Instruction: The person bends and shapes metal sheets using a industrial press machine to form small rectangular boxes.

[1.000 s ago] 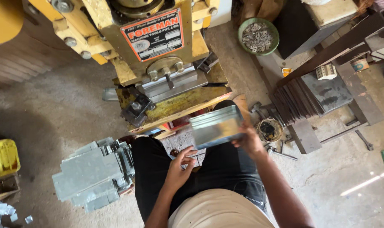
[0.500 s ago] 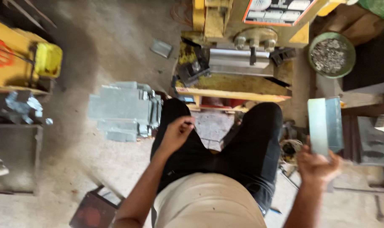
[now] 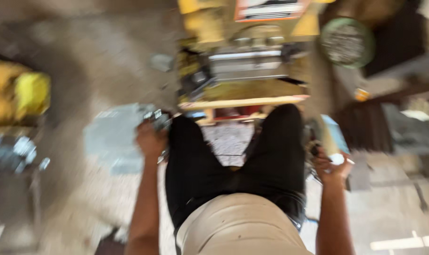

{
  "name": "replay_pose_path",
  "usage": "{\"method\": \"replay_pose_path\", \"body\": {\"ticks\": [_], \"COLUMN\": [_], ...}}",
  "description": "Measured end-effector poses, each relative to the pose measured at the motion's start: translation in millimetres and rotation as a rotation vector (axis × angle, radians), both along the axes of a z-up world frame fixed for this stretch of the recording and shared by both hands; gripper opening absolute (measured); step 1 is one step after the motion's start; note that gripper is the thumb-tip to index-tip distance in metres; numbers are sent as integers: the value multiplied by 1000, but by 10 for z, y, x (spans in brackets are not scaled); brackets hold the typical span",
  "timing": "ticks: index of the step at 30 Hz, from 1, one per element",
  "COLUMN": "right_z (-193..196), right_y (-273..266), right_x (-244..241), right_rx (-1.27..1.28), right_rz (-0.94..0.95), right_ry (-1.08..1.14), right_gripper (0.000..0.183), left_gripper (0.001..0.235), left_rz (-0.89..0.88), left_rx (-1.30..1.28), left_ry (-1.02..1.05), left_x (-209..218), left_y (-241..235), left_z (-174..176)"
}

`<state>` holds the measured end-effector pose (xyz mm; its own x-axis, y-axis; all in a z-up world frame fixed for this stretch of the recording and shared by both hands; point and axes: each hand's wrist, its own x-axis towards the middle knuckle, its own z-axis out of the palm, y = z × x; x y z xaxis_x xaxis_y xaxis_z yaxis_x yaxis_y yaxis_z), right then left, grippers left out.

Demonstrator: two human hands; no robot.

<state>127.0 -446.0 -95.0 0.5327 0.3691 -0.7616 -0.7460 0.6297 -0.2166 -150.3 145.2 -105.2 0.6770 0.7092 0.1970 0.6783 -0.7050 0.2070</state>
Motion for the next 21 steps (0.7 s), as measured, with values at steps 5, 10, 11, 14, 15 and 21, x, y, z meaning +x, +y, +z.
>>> {"method": "replay_pose_path", "body": {"ticks": [5,10,11,14,15,21], "right_z": [47,-58,-38,-13,5,113], "right_y": [-62,-62,-142,-209,-209,-299], "right_x": [-455,-1234,-1429,-1653,-1692,-1756], "right_rx": [-221,-546,-583,-660,-673,-687], "right_rz": [-15,129,141,157,167,274], "right_ry": [110,392,451,563,582,594], "right_gripper": [69,63,62,58,57,58], "left_gripper": [84,87,85,81,80,83], "left_rz": [-25,-89,-103,-102,-96,-46], "left_rx": [-39,30,30,66,81,87], "left_ry": [414,525,490,386,359,249], "left_x": [-102,-393,-451,-420,-409,-383], "left_y": [155,43,10,-19,-25,-126], "left_z": [-149,-181,-189,-171,-162,-159]}}
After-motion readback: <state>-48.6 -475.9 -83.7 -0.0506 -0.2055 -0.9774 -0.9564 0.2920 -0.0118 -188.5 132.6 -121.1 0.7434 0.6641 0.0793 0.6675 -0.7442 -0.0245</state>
